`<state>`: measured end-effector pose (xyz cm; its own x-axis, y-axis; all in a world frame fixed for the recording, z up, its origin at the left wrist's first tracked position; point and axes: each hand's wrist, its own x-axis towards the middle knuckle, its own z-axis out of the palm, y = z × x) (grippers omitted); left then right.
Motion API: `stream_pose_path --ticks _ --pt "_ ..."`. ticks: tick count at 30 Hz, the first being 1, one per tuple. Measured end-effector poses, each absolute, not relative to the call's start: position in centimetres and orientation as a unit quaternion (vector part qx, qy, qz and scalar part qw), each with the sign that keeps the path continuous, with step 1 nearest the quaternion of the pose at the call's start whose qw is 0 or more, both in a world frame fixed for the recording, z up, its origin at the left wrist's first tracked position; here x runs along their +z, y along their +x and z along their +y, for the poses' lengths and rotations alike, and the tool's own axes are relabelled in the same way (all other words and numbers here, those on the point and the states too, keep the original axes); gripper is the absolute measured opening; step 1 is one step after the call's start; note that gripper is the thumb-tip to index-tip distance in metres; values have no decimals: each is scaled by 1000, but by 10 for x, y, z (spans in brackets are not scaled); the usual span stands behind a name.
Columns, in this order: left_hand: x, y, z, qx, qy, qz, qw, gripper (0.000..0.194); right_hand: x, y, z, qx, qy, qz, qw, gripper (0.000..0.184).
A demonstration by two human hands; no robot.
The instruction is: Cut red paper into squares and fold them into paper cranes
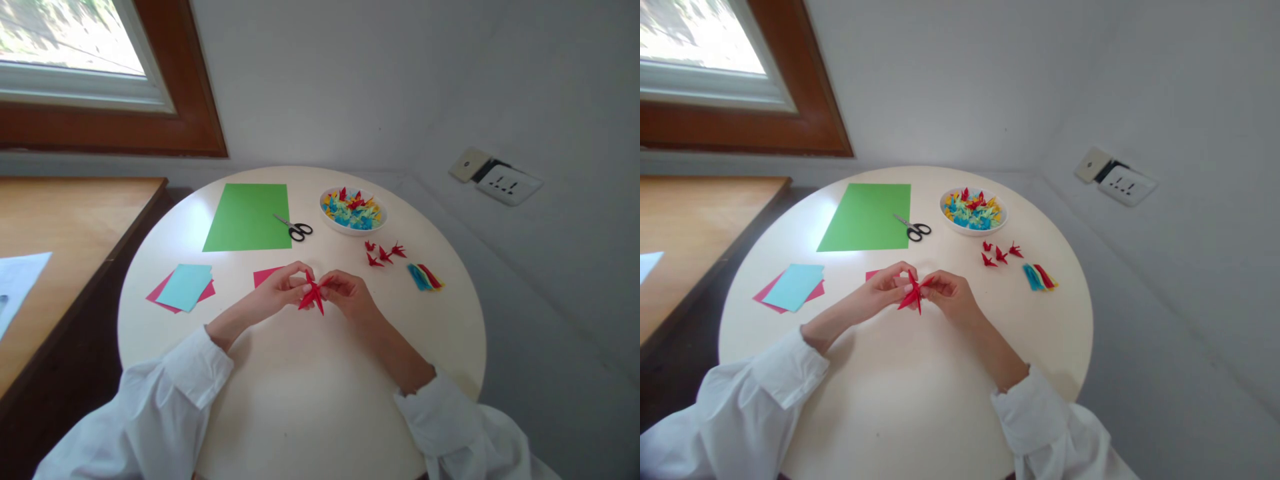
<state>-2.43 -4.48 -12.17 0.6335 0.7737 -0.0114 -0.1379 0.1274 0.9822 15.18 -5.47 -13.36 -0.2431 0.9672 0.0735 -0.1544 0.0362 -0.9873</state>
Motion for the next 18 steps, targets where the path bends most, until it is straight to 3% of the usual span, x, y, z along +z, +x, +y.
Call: stream_pose_path --ticks 18 --pt "-119 -21 -48 314 532 297 728 31 -134 150 -57 523 -351 -581 515 18"
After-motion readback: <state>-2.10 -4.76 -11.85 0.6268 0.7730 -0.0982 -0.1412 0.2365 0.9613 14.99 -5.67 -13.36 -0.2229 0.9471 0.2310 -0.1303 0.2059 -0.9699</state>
